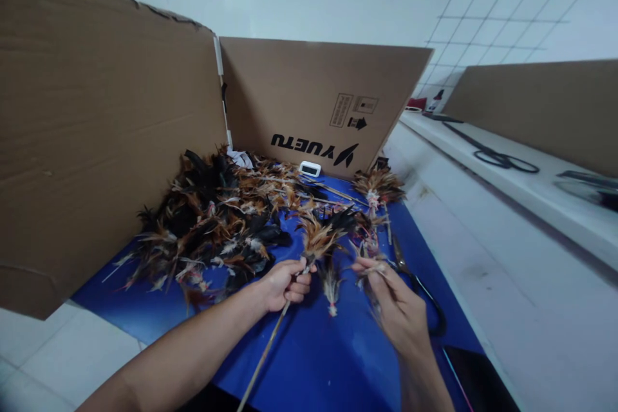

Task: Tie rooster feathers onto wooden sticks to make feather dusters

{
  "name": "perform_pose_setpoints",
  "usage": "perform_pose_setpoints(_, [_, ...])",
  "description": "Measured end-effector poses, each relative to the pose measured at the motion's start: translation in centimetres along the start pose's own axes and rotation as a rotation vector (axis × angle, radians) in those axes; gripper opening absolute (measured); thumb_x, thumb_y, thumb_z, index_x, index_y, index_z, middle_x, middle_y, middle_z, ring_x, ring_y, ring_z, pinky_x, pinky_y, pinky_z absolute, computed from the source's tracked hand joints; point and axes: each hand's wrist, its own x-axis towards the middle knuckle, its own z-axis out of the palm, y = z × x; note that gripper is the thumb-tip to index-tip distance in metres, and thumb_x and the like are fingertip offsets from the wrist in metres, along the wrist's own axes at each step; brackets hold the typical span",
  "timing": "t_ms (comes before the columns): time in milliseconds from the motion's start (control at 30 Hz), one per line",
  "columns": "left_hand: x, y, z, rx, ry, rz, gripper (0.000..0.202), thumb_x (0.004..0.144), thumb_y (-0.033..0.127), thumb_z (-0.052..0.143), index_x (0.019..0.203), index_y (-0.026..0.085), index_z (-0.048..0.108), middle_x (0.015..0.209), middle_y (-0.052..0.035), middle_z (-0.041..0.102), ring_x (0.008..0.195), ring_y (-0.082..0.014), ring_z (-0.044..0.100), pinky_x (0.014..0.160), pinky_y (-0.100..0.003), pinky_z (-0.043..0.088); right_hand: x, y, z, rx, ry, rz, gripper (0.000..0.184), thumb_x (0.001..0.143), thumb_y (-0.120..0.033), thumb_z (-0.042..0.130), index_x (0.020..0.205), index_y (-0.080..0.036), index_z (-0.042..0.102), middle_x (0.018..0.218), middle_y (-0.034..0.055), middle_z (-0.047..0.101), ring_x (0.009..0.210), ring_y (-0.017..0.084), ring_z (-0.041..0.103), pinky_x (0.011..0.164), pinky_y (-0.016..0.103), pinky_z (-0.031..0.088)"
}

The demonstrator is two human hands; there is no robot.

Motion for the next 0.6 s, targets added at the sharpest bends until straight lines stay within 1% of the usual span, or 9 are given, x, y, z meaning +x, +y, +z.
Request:
perform_pose_setpoints(67, [-0.1,0.1,-0.1,0.003,-0.01,-0.004,0.023,0.091,0.033,0.035,0.086,0.014,0.047,0.054,0.0078,0.023,0.038,-0.0031,0.01,0.036,-0.015,0.005,-0.1,0.0,0.3,-0.098,-0.065,-0.048,0.028,0.087,-0.036,0.048,0.106,-0.022,0.063,0.099,0.007,0.066,0.089,0.02,0.061,0.083,0.034,0.049])
perform_pose_setpoints(167, [-0.2,0.1,0.0,0.017,-0.039,-0.016,0.024,0.091,0.034,0.037,0.086,0.013,0.048,0.054,0.0077,0.023,0.039,-0.0031,0.01,0.035,-0.015,0.005,-0.1,0.0,1.1,-0.259,-0.174,-0.19,0.025,0.087,-0.033,0.048,0.105,-0.023,0.063,0.101,0.0064,0.065,0.094,0.021,0.059,0.085,0.035,0.047])
perform_pose_setpoints(300, [-0.4,0.0,0.1,0.025,-0.092,-0.048,0.025,0.089,0.035,0.04,0.088,0.012,0.05,0.055,0.0074,0.023,0.039,-0.0027,0.01,0.035,-0.014,0.006,-0.1,-0.1,1.7,-0.353,-0.238,-0.285,0.02,0.089,-0.027,0.045,0.1,-0.022,0.061,0.093,0.0059,0.065,0.087,0.02,0.059,0.077,0.033,0.048])
perform_pose_setpoints(367, [-0.5,0.0,0.3,0.018,-0.11,-0.071,0.025,0.09,0.034,0.038,0.088,0.012,0.05,0.055,0.0071,0.024,0.039,-0.0025,0.01,0.035,-0.014,0.006,-0.1,-0.2,1.9,-0.369,-0.257,-0.377,0.019,0.09,-0.022,0.043,0.097,-0.021,0.06,0.091,0.0059,0.064,0.087,0.019,0.058,0.078,0.034,0.046])
perform_pose_setpoints(467, [-0.5,-0.2,0.5,0.015,-0.113,-0.111,0.025,0.091,0.032,0.034,0.084,0.012,0.048,0.054,0.0062,0.028,0.038,-0.0025,0.011,0.034,-0.014,0.005,0.0,-0.3,2.1,-0.413,-0.228,-0.51,0.018,0.088,-0.017,0.045,0.096,-0.02,0.061,0.092,0.0064,0.063,0.089,0.019,0.056,0.08,0.036,0.043])
perform_pose_setpoints(600, [-0.5,-0.4,0.5,0.019,-0.154,-0.143,0.023,0.09,0.032,0.036,0.08,0.013,0.046,0.054,0.0058,0.029,0.037,-0.0026,0.012,0.034,-0.014,0.006,0.0,-0.7,2.4,-0.539,-0.154,-0.6,0.018,0.086,-0.013,0.048,0.092,-0.02,0.064,0.092,0.0067,0.062,0.091,0.02,0.054,0.08,0.037,0.041])
